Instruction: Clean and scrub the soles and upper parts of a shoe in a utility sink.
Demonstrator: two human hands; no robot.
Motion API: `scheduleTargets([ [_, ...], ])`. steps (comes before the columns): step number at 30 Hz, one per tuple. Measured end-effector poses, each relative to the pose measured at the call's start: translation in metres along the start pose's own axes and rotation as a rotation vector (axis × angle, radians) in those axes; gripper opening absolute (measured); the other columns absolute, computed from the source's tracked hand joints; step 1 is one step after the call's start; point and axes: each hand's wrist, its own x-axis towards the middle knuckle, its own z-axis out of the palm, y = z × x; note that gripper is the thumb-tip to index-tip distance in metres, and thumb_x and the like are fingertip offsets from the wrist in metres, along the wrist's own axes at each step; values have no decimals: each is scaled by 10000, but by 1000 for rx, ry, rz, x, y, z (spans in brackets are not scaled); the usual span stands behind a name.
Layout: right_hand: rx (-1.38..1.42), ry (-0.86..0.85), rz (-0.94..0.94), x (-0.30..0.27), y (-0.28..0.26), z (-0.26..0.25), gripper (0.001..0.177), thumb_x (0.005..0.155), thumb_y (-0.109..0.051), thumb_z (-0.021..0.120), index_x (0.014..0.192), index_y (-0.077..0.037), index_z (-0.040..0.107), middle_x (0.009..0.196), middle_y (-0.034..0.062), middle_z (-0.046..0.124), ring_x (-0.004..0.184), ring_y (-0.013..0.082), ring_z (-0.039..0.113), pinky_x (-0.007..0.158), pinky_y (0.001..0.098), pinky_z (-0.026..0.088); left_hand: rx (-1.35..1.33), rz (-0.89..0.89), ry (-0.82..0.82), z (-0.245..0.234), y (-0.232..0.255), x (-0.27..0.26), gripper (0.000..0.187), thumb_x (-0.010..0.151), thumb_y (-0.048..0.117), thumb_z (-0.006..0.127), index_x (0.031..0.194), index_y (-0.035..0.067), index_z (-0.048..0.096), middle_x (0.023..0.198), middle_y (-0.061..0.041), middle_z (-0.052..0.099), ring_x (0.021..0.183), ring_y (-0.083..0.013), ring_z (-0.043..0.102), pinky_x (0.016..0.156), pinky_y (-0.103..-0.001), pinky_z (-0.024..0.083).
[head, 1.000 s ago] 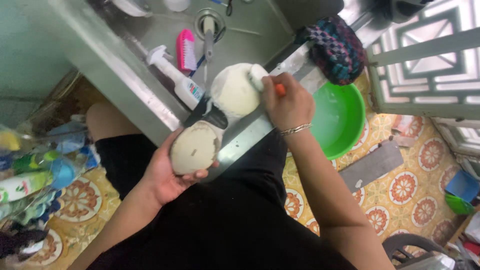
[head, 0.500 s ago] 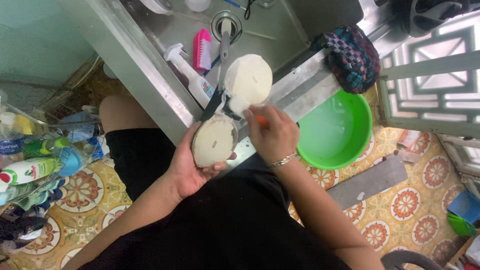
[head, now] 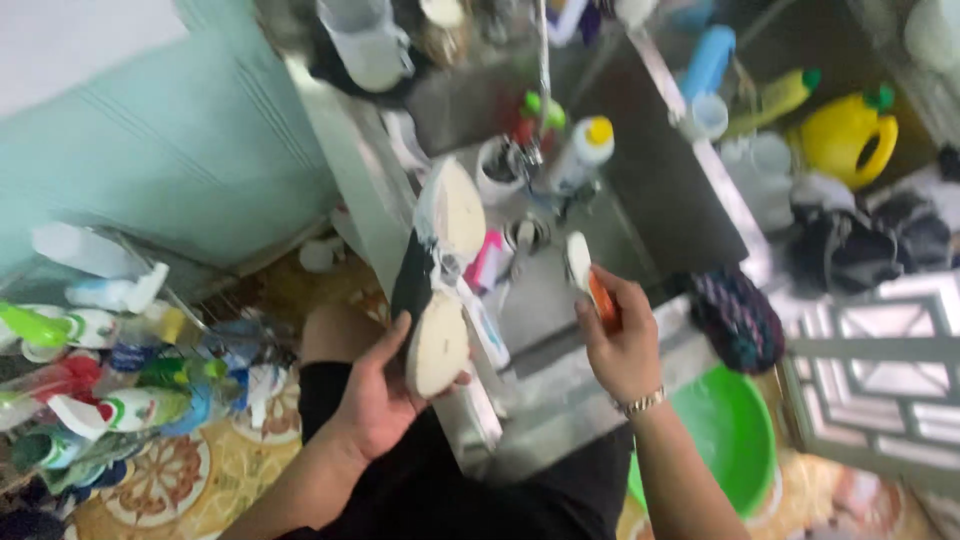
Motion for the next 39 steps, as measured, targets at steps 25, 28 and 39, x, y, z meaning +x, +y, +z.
scheduleTargets([
  [25, -273, -29, -360, 392, -9, 212, 252, 804, -229, 770, 838, 20, 781, 854, 256, 755, 781, 377, 729, 760, 435, 582, -375, -164, 228, -57, 0, 3, 610, 949, 575, 407, 1263, 111, 648, 1029, -124, 736, 809, -304, 717, 617, -438, 569],
  [28, 247, -164, 351, 355, -60, 165, 284, 887, -203, 742, 940, 77, 752, 846, 222, 749, 663, 281, 680, 567, 401, 501, -359, -153, 228, -31, 13, -4, 594, 972, 532, 405, 1302, 94, 632, 1115, -118, 744, 954, -300, 716, 772, -468, 576],
  [39, 864, -281, 363, 94, -37, 33, 344, 1012, -125, 618, 1325, 10, 662, 946, 30, 652, 700, 91, 581, 613, 236, 468, -383, 158, -13, 12, 10, 33, 470, 1028, 382, 456, 1341, 60, 596, 1251, -113, 691, 1145, -274, 660, 1009, -441, 516],
])
